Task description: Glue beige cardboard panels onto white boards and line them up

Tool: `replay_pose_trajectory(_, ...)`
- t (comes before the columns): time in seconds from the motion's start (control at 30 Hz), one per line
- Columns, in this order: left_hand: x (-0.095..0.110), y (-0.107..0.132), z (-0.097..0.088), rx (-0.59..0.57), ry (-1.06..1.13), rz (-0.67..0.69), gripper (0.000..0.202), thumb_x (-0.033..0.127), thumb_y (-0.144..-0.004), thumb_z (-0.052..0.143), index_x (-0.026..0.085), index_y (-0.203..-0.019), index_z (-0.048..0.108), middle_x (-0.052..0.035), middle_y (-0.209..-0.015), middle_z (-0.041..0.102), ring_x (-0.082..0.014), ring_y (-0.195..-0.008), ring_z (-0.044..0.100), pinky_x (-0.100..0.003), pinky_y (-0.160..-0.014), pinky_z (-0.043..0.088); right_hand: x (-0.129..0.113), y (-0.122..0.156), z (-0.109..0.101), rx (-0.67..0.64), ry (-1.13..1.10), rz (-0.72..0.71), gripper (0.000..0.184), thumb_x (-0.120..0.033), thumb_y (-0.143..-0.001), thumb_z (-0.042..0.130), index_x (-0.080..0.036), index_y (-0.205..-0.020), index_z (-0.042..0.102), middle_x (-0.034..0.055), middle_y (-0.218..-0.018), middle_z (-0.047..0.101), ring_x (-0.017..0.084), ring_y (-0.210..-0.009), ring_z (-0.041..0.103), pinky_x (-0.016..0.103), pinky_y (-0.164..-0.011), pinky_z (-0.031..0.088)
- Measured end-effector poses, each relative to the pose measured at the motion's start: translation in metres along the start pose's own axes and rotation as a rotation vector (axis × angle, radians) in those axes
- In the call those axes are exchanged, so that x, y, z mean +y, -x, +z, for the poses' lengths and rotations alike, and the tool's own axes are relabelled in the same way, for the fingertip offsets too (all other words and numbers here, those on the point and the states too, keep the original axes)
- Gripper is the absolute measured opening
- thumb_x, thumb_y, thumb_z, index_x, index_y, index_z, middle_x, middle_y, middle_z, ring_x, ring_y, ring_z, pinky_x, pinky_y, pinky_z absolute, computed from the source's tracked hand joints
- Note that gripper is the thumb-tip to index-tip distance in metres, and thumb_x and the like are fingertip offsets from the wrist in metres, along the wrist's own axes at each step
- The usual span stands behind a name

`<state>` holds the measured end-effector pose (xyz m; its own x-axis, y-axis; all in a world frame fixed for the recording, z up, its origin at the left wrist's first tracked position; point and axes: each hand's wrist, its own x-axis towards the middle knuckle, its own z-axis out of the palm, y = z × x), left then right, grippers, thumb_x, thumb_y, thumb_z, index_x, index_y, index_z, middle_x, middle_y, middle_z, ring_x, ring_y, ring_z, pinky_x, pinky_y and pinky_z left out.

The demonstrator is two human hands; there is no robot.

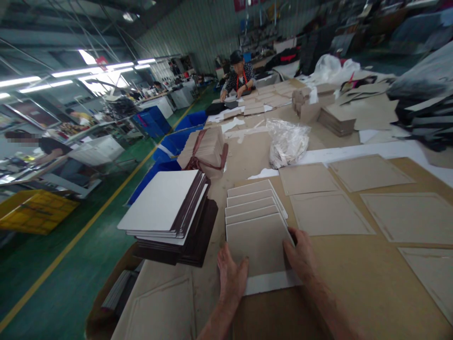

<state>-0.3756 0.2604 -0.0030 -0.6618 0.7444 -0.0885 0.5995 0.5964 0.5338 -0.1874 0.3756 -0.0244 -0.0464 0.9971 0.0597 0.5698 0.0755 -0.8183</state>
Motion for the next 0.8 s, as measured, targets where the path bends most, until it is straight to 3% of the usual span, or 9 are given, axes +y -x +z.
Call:
replay_pose_trajectory(0.13, 0.005, -0.007, -0.001, 0.029, -0.034, -0.016, 0.069, 0.034, -0.080, 0.055, 0.002, -0.139, 0.038, -0.0278, -0.140, 0.047, -0.0370, -0.136, 0.041, -0.051, -0.114, 0.029, -0.004, -0.002, -0.003, 0.032, 0.083, -0.066, 0.044, -0.030, -0.076, 0.052, -0.016, -0.117, 0.060, 0.0182, -0.113, 0.057, 0.035, -0.110, 0.053, 0.053, -0.099, 0.042)
replay_pose_trajectory(0.27, 0.006, -0.021, -0.007, 0.038, -0.043, -0.012, 0.071, 0.040, -0.081, 0.055, -0.001, -0.137, 0.039, -0.0299, -0.138, 0.049, -0.0391, -0.136, 0.042, -0.052, -0.114, 0.027, -0.014, -0.020, -0.005, 0.052, 0.143, -0.158, 0.043, -0.033, -0.085, 0.050, -0.015, -0.123, 0.056, 0.0187, -0.123, 0.055, 0.035, -0.118, 0.048, 0.054, -0.105, 0.036)
replay_pose_trajectory(0.4, 0.010, -0.045, -0.011, 0.017, -0.003, 0.027, 0.074, 0.043, -0.081, 0.056, -0.003, -0.137, 0.039, -0.0301, -0.138, 0.050, -0.0375, -0.136, 0.044, -0.048, -0.115, 0.029, -0.023, -0.054, 0.009, 0.016, 0.208, -0.208, 0.037, -0.031, -0.094, 0.047, -0.013, -0.124, 0.056, 0.0181, -0.124, 0.058, 0.031, -0.119, 0.050, 0.050, -0.104, 0.038)
replay_pose_trajectory(0.53, 0.019, -0.072, -0.013, -0.013, 0.055, 0.066, 0.068, 0.039, -0.080, 0.061, 0.005, -0.137, 0.043, -0.0235, -0.136, 0.055, -0.0320, -0.133, 0.049, -0.042, -0.112, 0.035, -0.027, -0.076, 0.026, -0.022, 0.309, -0.206, 0.030, -0.035, -0.096, 0.057, -0.016, -0.118, 0.060, 0.0104, -0.120, 0.061, 0.026, -0.112, 0.057, 0.049, -0.099, 0.042)
replay_pose_trajectory(0.8, 0.024, -0.094, -0.018, -0.068, 0.113, 0.079, 0.061, 0.026, -0.079, 0.062, 0.013, -0.137, 0.044, -0.0174, -0.138, 0.056, -0.0257, -0.130, 0.053, -0.036, -0.107, 0.040, -0.037, -0.066, 0.026, -0.119, 0.489, -0.184, 0.025, -0.037, -0.095, 0.060, -0.016, -0.106, 0.064, 0.0086, -0.113, 0.063, 0.025, -0.109, 0.057, 0.049, -0.099, 0.042)
